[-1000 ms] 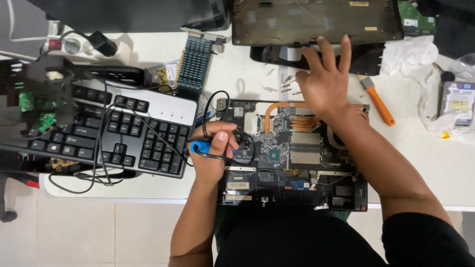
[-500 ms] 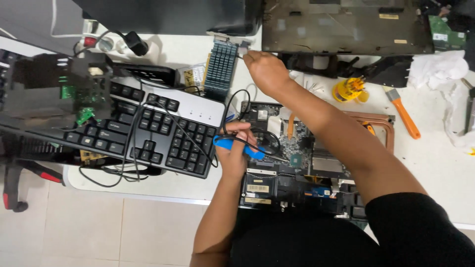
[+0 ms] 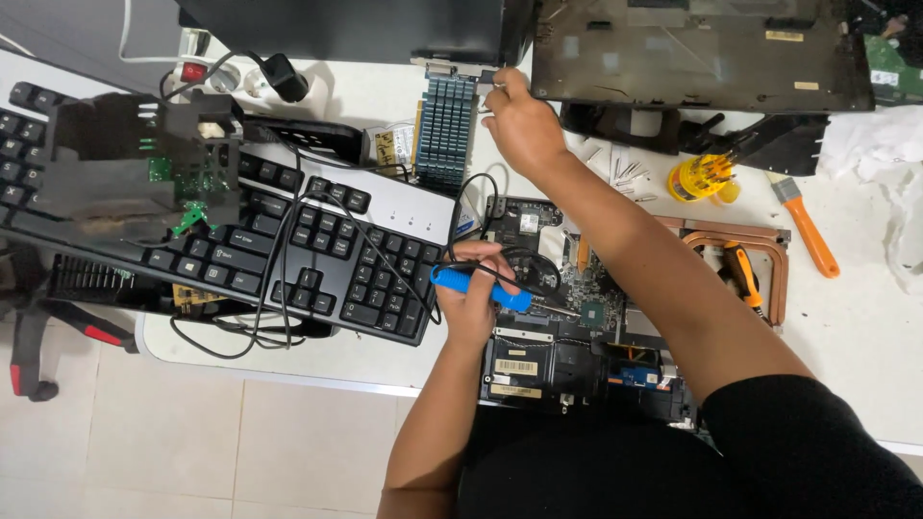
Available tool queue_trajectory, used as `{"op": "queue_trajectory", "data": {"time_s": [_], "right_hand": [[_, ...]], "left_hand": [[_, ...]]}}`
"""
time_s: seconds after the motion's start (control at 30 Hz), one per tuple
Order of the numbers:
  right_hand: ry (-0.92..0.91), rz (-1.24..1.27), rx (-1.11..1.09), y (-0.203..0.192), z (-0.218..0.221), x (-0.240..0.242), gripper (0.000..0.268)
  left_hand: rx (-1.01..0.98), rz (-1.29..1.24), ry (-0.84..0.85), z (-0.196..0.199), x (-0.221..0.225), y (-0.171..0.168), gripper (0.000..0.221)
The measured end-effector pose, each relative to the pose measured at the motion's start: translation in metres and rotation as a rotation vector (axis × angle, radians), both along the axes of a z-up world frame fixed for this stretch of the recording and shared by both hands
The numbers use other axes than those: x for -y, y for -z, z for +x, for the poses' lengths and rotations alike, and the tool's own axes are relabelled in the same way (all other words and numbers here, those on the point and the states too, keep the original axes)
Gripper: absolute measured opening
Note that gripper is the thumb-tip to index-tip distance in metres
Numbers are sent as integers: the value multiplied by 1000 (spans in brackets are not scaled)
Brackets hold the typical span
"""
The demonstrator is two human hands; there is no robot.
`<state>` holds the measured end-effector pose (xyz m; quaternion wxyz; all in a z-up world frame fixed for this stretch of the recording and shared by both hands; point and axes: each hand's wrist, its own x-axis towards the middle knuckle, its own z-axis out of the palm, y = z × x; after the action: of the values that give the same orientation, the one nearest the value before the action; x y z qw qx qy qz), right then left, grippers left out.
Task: Repairing a laptop motherboard by unscrewing components, applying flux, and soldering electronic parts.
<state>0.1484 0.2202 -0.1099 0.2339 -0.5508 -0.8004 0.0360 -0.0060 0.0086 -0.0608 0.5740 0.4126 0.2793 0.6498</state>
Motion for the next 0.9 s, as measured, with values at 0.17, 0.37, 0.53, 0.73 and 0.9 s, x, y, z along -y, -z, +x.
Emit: {"op": "queue_trajectory", "data": {"time_s": [0.17, 0.37, 0.53, 0.73, 0.9], "right_hand": [[-10, -33, -17, -3, 0, 2, 18], [11, -267, 25, -35, -5, 15, 37], [231, -589, -383, -59, -6, 21, 39], [-94, 139, 377, 7, 26, 23, 15], [-49, 380, 423, 8, 28, 35, 9]], "left_hand": [[-7, 21, -14, 0, 0, 2, 16], [10, 43, 0, 0, -1, 5, 16], [-2, 44, 6, -1, -1, 6, 15], [35, -26, -3, 2, -2, 11, 25], [46, 31, -35, 5, -8, 16, 25]]}}
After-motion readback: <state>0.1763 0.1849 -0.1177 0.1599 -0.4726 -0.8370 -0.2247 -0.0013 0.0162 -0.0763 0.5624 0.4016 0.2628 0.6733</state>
